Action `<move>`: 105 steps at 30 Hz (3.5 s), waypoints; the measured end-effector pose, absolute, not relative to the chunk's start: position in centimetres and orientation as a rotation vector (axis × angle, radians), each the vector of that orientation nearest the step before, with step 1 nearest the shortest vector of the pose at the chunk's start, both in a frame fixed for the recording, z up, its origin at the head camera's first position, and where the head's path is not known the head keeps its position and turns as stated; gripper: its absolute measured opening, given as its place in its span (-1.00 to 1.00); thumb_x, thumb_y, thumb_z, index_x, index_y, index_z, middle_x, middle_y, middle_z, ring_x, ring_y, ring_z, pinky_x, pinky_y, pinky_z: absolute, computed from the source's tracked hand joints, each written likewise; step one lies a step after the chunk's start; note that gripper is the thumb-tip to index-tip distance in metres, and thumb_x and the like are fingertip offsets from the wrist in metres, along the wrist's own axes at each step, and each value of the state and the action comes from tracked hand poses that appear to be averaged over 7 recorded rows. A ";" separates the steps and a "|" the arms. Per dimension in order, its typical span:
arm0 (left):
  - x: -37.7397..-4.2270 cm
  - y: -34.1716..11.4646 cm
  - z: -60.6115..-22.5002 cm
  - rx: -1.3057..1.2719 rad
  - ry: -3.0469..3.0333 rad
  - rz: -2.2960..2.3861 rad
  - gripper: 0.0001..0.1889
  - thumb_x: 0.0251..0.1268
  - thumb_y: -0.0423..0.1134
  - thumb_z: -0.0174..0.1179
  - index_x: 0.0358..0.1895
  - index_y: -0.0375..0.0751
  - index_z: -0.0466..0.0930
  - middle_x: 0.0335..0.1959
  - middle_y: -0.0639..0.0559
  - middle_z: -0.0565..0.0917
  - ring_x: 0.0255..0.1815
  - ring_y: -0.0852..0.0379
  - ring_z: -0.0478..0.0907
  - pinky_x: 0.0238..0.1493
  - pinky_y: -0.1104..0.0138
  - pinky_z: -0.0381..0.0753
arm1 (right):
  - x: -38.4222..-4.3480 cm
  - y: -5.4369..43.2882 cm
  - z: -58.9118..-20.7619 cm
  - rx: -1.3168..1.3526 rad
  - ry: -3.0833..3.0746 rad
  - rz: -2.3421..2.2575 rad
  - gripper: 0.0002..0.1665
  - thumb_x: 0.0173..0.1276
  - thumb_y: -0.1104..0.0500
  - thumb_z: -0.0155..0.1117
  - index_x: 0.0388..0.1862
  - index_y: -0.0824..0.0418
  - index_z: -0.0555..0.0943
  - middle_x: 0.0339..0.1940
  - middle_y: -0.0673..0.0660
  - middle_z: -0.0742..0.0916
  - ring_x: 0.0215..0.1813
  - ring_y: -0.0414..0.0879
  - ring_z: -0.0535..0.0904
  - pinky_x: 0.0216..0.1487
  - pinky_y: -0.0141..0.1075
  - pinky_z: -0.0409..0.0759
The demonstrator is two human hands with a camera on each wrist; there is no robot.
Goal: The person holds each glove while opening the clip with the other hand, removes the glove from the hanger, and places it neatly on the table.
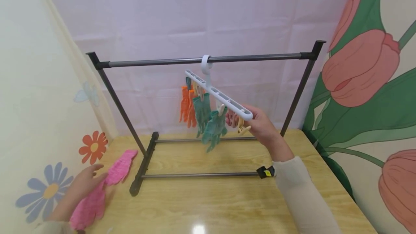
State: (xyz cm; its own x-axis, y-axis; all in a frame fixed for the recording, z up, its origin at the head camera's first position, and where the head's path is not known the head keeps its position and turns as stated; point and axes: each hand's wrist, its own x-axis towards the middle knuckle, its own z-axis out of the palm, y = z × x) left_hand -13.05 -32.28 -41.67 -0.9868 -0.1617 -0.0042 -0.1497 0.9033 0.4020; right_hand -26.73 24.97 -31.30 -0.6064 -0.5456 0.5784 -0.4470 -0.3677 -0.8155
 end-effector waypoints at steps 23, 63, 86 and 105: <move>-13.4 -28.2 -40.3 0.179 -2.996 -0.705 -0.38 0.43 -0.11 0.23 0.34 -0.52 0.36 0.28 -0.56 0.44 0.29 -0.52 0.37 0.20 -0.29 0.44 | -26.5 24.8 -31.1 -1.320 1.717 -2.142 -0.69 0.59 0.33 0.03 -0.28 0.10 0.67 -0.14 0.14 0.68 -0.04 -0.02 0.63 0.12 -0.18 0.61; -15.3 -21.9 -37.0 -0.074 -2.907 -0.745 -0.45 0.45 -0.14 0.23 0.35 -0.42 0.44 0.29 -0.39 0.53 0.33 -0.40 0.41 0.28 -0.26 0.39 | -25.7 24.6 -30.0 -1.211 1.779 -2.141 -0.76 0.59 0.21 0.13 -0.30 0.14 0.67 -0.16 0.10 0.68 -0.01 -0.05 0.64 0.12 -0.22 0.60; -16.8 -18.5 -36.1 -0.150 -2.891 -0.818 -0.46 0.46 -0.11 0.24 0.37 -0.33 0.45 0.31 -0.30 0.53 0.29 -0.29 0.48 0.18 -0.15 0.54 | -26.9 24.8 -31.1 -1.324 1.704 -2.151 -0.63 0.60 0.35 -0.01 -0.28 0.09 0.70 -0.08 0.15 0.67 -0.02 0.00 0.63 0.15 -0.15 0.61; -18.1 -15.9 -36.0 -0.228 -2.825 -0.940 -0.46 0.46 -0.11 0.24 0.39 -0.29 0.44 0.35 -0.23 0.51 0.33 -0.23 0.46 0.28 -0.13 0.47 | -26.8 24.4 -31.0 -1.309 1.660 -2.158 -0.73 0.60 0.26 0.08 -0.23 0.08 0.71 -0.11 0.11 0.70 -0.02 -0.06 0.65 0.13 -0.20 0.60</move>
